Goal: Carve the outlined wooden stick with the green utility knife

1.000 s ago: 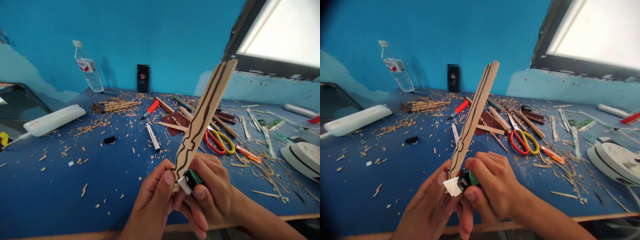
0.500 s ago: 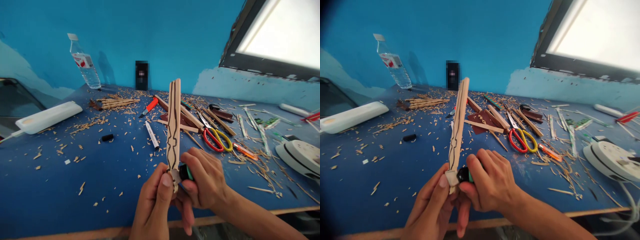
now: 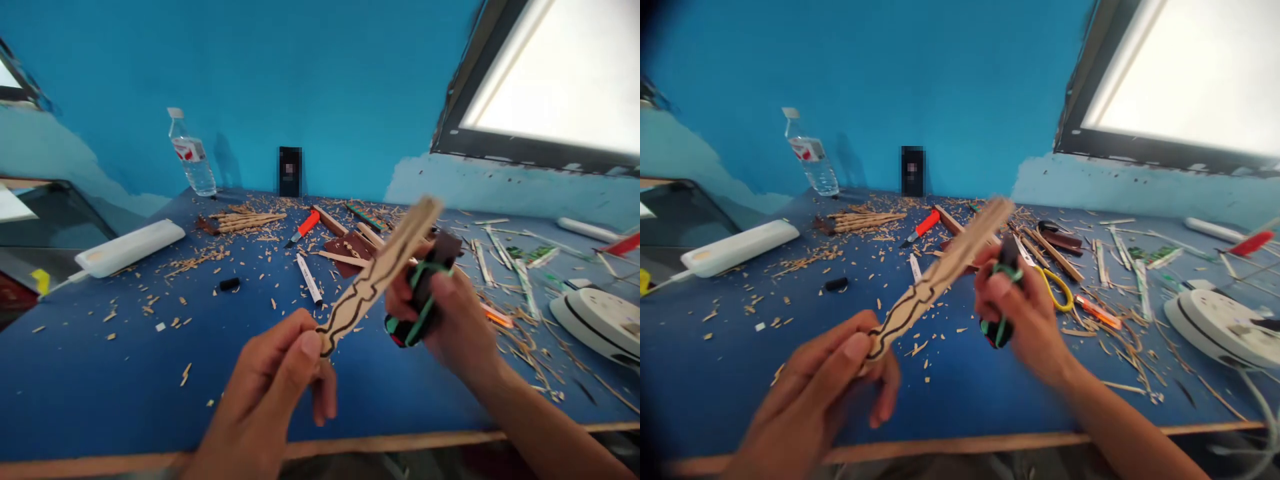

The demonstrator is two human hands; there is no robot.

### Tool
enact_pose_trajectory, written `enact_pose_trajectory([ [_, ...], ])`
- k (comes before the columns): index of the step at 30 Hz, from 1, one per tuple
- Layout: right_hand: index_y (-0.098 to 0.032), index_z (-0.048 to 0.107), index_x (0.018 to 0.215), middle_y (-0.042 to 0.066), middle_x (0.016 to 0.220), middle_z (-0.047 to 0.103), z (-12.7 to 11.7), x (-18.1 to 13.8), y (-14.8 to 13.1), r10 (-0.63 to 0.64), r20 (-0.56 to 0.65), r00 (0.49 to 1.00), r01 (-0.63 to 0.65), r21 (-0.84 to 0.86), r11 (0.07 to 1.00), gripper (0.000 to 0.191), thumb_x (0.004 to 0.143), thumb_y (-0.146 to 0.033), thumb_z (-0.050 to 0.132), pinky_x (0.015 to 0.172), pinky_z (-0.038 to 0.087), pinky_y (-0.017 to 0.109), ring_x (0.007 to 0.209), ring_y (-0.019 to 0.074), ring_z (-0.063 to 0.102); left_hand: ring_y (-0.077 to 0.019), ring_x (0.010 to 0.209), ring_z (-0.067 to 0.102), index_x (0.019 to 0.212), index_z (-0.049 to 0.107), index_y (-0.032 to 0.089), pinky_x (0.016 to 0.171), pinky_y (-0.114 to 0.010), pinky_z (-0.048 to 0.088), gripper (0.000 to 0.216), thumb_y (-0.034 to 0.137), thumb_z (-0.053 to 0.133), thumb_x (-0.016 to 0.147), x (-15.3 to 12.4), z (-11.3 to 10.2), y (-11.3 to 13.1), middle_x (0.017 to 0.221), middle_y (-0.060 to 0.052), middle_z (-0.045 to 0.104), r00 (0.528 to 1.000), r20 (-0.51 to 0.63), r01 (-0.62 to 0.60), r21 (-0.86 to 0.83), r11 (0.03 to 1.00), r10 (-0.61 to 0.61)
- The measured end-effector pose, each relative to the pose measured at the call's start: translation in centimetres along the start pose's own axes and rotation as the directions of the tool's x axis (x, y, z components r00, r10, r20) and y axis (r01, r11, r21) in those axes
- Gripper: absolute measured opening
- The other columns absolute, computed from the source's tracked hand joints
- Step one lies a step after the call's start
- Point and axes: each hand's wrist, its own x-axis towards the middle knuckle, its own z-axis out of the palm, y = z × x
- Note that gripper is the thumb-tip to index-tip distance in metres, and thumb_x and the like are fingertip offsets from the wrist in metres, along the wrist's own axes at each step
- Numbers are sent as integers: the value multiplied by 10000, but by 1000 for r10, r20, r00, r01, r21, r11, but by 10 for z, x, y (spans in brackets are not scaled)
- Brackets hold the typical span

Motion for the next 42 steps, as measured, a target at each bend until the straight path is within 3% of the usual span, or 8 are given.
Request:
enact_pose_trajectory([
  [8,-228,699,1076,-50,624,574,-9,4,-10,210,-24,977,-201,216,956,341,817,-399,840,449,288,244,440,88,426,-84,468,530,611,565,191,491,-203,399,482,463,608,1008,21,-52,64,541,22,585,974,188,-175,285,942,125],
  [12,-256,653,1097,-64,699,608,18,-10,-6,234,-104,967,-197,283,939,279,876,-353,794,446,302,216,429,46,373,-143,664,636,822,579,234,590,-231,519,494,710,708,836,36,-33,58,723,46,556,918,167,-367,18,930,359],
  [19,-276,546,1134,-94,704,476,65,-34,-8,387,114,915,-397,424,814,354,919,-523,679,367,252,217,408,52,195,-126,995,648,1114,529,289,1034,-316,496,62,329,494,1083,50,15,39,955,38,621,785,16,-612,-135,779,619],
  [22,-255,535,1089,-106,639,351,55,-37,-5,338,167,926,-375,304,876,315,1000,-557,537,369,263,232,419,84,219,-86,634,614,1038,512,282,630,-215,556,29,282,530,1062,40,13,50,778,79,556,844,23,-529,-120,840,535],
  [25,-246,534,898,-81,627,388,33,-25,-10,-12,22,1000,16,-206,978,220,1010,-431,570,421,275,237,478,100,330,-69,400,497,983,493,279,315,-150,347,123,296,611,1011,32,3,54,708,98,552,945,125,-299,-51,953,303],
  [28,-234,545,830,-96,574,440,19,-5,-20,-318,138,938,316,-715,624,162,885,-217,697,476,291,239,475,82,349,-36,366,332,941,478,269,335,-107,270,126,311,561,1026,30,-2,47,563,126,441,969,189,-167,23,986,160],
  [32,-229,537,831,-60,653,584,25,9,-19,-415,228,881,410,-805,429,100,828,-165,613,521,346,246,510,93,467,-49,464,383,955,511,251,449,-134,336,100,316,532,1028,34,1,32,583,100,454,958,278,-105,106,989,72],
  [42,-237,492,821,-38,674,611,31,1,5,-307,282,909,392,-827,403,70,808,-174,521,511,334,265,511,117,499,-61,526,279,947,536,269,458,-147,266,137,361,550,1048,36,0,16,682,85,369,950,310,-9,109,994,-25],
])
